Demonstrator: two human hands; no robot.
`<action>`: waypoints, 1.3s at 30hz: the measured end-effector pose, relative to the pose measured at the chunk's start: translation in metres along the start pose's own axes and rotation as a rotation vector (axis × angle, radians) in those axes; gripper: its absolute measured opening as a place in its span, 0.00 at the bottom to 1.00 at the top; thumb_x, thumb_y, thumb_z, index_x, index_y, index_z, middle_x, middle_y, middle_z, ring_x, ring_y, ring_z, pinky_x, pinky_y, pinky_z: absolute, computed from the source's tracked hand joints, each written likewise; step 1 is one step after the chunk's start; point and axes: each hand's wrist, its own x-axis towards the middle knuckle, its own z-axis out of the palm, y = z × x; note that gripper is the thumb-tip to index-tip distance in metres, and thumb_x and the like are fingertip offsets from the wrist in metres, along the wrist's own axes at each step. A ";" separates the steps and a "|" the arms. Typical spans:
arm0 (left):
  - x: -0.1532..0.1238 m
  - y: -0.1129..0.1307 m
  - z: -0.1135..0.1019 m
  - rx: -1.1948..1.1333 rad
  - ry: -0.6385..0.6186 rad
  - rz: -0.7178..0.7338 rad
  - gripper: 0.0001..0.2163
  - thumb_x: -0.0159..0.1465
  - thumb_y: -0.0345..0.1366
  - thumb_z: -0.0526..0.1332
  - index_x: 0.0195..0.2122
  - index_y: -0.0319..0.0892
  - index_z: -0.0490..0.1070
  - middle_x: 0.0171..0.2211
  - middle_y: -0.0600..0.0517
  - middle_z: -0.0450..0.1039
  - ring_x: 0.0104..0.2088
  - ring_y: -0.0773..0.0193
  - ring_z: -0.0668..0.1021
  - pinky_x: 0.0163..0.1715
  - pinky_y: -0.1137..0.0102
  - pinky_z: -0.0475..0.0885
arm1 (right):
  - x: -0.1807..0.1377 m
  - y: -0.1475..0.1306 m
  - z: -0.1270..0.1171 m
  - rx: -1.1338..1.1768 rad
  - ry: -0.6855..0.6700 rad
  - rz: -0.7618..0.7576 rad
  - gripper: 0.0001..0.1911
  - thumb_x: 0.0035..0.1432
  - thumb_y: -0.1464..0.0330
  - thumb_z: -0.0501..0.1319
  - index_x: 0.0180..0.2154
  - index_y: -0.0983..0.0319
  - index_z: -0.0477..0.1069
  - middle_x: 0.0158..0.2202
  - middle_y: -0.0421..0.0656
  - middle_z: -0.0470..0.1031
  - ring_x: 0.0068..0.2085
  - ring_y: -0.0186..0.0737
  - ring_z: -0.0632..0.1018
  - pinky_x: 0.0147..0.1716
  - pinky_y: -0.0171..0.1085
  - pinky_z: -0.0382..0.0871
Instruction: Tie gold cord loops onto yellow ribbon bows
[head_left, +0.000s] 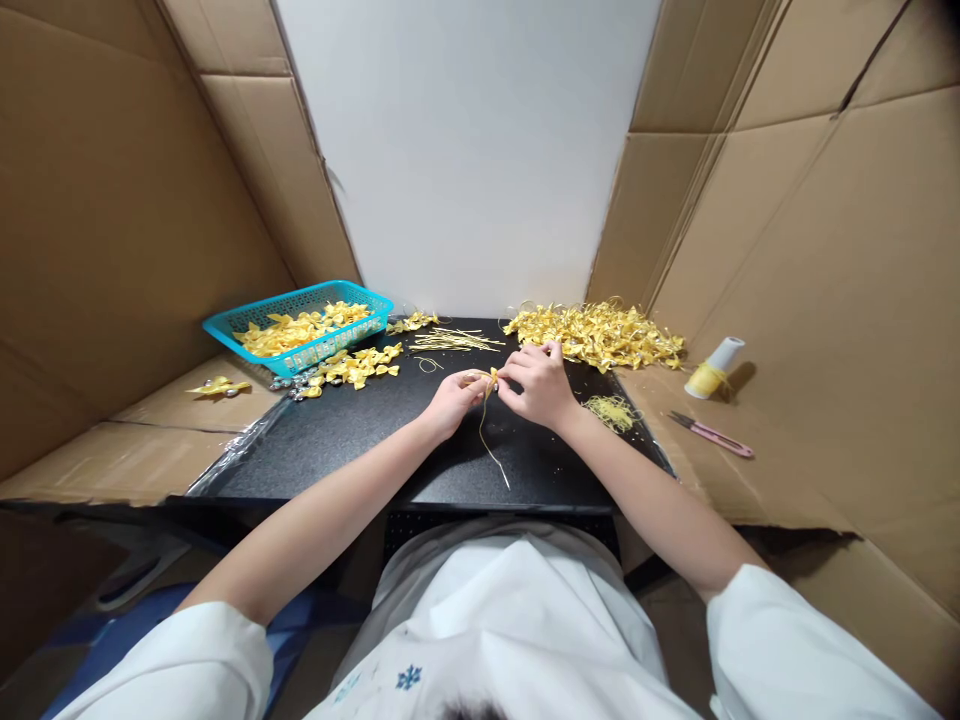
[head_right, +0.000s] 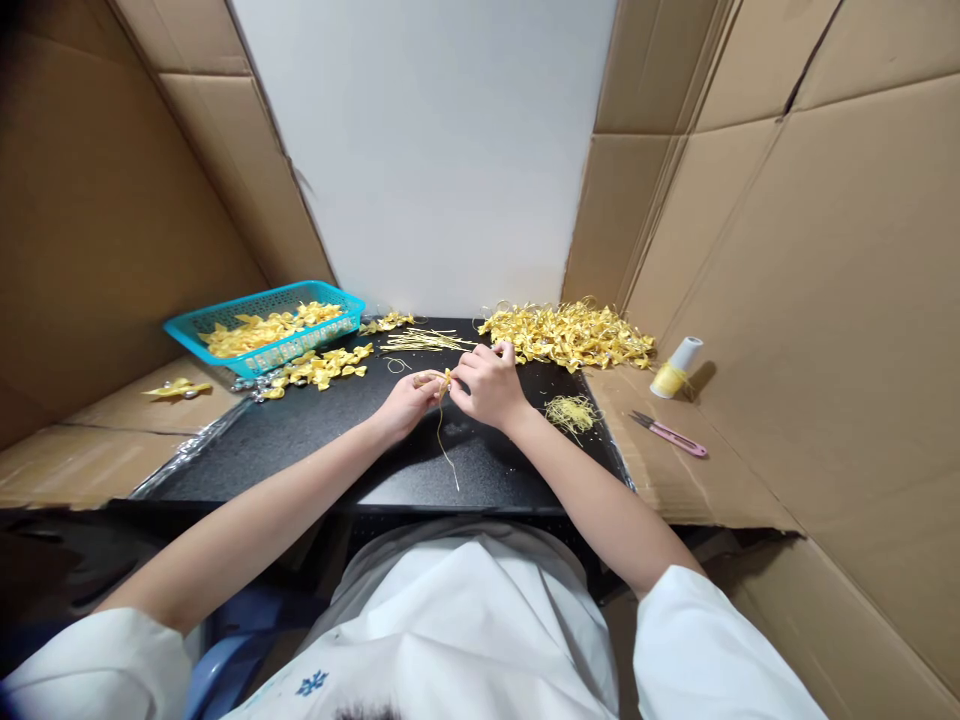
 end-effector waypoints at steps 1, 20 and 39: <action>0.000 0.000 0.000 0.008 0.004 0.006 0.17 0.41 0.43 0.75 0.26 0.38 0.75 0.21 0.56 0.67 0.23 0.73 0.65 0.25 0.75 0.59 | 0.000 -0.001 0.002 0.007 0.009 0.037 0.09 0.58 0.68 0.58 0.27 0.60 0.75 0.30 0.41 0.79 0.37 0.40 0.73 0.45 0.46 0.50; 0.000 0.006 0.000 -0.086 -0.071 -0.025 0.16 0.43 0.41 0.76 0.26 0.37 0.74 0.22 0.56 0.67 0.23 0.73 0.66 0.24 0.75 0.59 | -0.009 -0.004 0.019 0.457 0.131 0.351 0.06 0.52 0.67 0.61 0.26 0.60 0.74 0.29 0.41 0.77 0.31 0.37 0.73 0.38 0.40 0.62; 0.001 0.005 0.002 -0.081 -0.063 0.011 0.13 0.45 0.38 0.75 0.28 0.39 0.76 0.23 0.56 0.70 0.24 0.73 0.68 0.26 0.75 0.61 | -0.003 -0.003 0.036 0.967 0.166 0.710 0.07 0.45 0.63 0.61 0.22 0.59 0.72 0.23 0.39 0.73 0.25 0.34 0.68 0.28 0.36 0.62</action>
